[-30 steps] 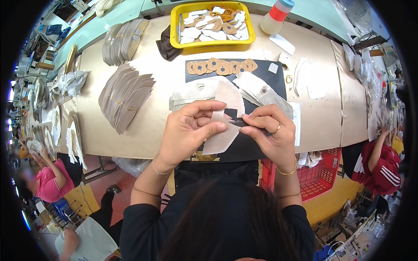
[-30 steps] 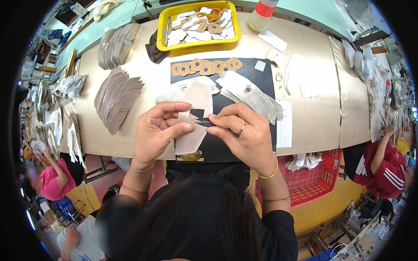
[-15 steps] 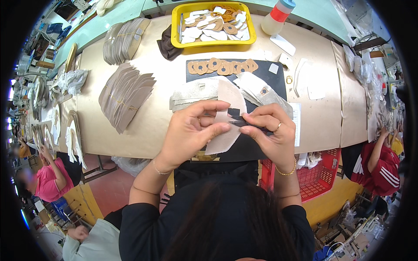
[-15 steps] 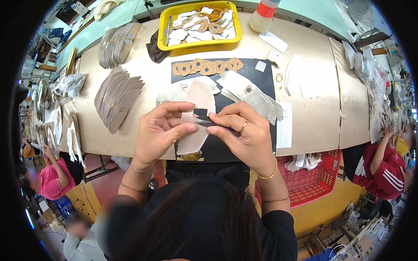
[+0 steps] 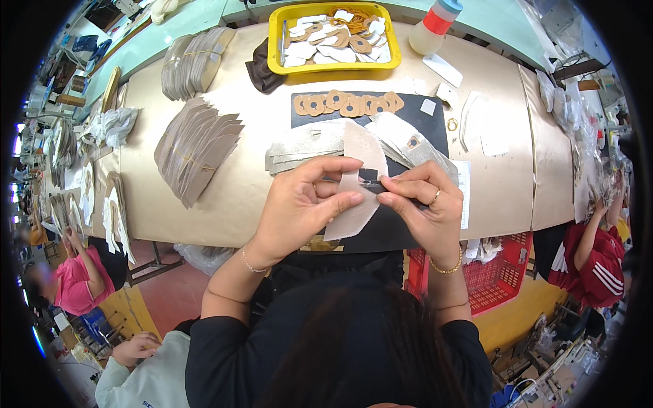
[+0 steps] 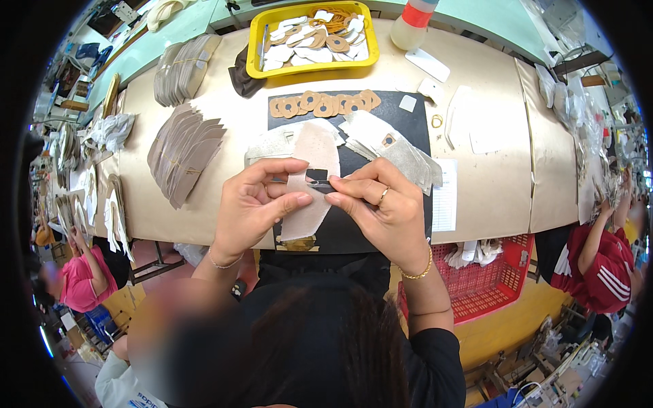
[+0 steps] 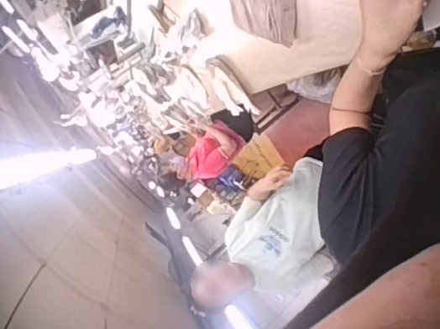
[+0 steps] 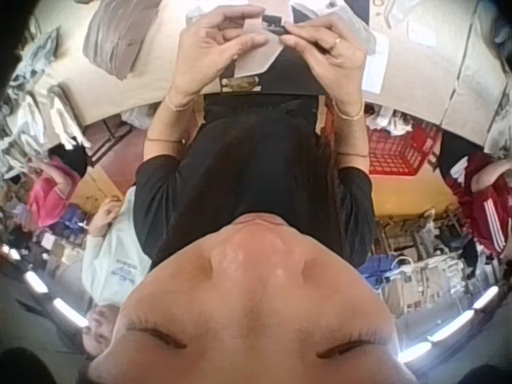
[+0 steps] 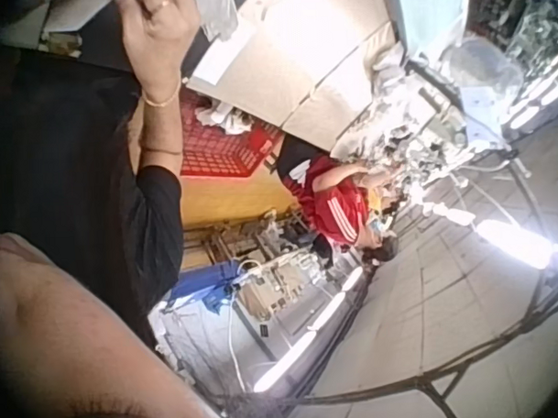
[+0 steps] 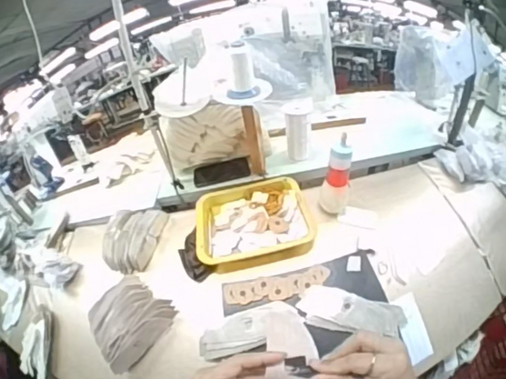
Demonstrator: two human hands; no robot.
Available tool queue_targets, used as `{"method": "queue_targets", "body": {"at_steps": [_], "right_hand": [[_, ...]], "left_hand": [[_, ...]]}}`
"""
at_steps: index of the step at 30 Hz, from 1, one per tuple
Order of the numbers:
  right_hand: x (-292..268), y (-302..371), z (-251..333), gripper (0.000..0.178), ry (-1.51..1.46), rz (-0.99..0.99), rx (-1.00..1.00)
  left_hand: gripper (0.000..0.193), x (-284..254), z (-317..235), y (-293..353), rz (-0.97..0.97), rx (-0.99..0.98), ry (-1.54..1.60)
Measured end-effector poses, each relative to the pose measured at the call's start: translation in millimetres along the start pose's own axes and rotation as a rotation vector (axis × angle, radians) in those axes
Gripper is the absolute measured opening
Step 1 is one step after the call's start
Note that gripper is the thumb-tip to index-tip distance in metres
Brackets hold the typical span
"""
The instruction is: The person uses a small cutting tool to trim and shape light-colored fabric pieces on a worktable. They repeatedly pick up pieces, cut along edges, and place finished pieces into a yellow tray while other workers are visible in the background.
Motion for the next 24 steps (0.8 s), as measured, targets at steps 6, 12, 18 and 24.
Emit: {"method": "queue_targets", "body": {"at_steps": [6, 12, 18, 24], "right_hand": [[0, 0, -1, 0.024, 0.017, 0.009, 0.01], [0, -1, 1, 0.022, 0.014, -0.033, -0.025], [0, 0, 1, 0.022, 0.028, -0.041, -0.021], [-4, 4, -9, 0.024, -0.074, 0.026, 0.058]], "left_hand": [[0.041, 1, 0, 0, -0.002, -0.005, 0.02], [0.041, 0, -1, 1, -0.006, 0.01, 0.011], [0.042, 2, 0, 2, -0.004, 0.023, -0.038], [0.045, -4, 0, 2, -0.012, -0.026, -0.001]]}}
Point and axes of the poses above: each hand's wrist, its own y-axis away from the middle knuckle, its own x-axis out of the palm, z = x × y, the point moved 9 cm from there along -y, towards the middle knuckle, and after that the axes turned 1 degree about y, right-handed, at the moved point
